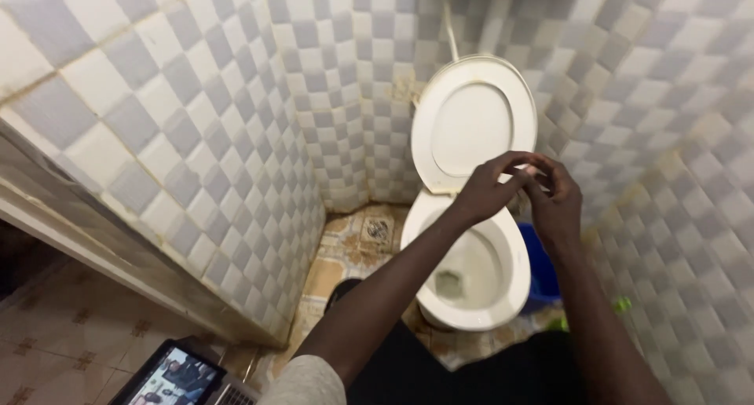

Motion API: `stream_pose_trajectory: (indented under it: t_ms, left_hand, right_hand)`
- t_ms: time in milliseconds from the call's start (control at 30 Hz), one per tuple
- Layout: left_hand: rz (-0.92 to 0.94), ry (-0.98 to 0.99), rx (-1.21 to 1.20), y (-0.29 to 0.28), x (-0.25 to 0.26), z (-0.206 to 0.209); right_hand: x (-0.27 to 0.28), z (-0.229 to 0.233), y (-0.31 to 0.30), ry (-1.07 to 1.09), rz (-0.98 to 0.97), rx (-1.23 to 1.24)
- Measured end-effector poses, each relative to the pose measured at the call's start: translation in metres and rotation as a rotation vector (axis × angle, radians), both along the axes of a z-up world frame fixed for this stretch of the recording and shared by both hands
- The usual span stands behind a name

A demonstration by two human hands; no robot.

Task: The person pours blue toilet cleaner into the bowl, then uses a green toilet brush to scrub the inside of the bowl. The person is sitting on the floor during the task.

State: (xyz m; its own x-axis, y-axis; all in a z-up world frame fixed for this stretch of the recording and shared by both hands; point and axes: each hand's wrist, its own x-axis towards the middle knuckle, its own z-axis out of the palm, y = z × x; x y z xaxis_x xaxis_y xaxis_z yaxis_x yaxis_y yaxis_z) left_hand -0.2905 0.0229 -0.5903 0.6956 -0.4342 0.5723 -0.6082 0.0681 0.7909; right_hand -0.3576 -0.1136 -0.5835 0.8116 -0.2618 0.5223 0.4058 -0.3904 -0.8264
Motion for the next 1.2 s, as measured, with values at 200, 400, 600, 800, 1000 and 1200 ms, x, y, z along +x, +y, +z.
stream_pose_trajectory:
  t_ms: [200,400,600,800,1000,1200]
  left_hand:
    - [0.003,0.157,0.165,0.017,-0.061,-0.029]
    - [-0.045,0.21,0.22,0.014,-0.067,-0.098]
    - [-0.194,0.328,0.14,-0.012,-0.052,-0.115]
    - [-0.286,0.406,0.084,-0.03,-0.037,-0.123]
    - [-0.31,0.418,0.133,-0.048,-0.042,-0.143]
    - [-0.326,0.418,0.163,-0.052,-0.04,-0.147]
  right_hand:
    - [-0.062,-0.083,-0.023,0.089,-0.178,0.229]
    - [-0.072,-0.167,-0.082,0.227,-0.259,0.516]
    - [-0.065,-0.177,-0.173,0.145,-0.612,0.729]
    - [-0.042,-0.301,-0.311,0.436,-0.703,0.75]
    - [-0.014,-0.368,-0.312,1.02,-0.519,0.175]
    - [-0.016,-0.411,-0.343,1.193,-0.242,-0.243]
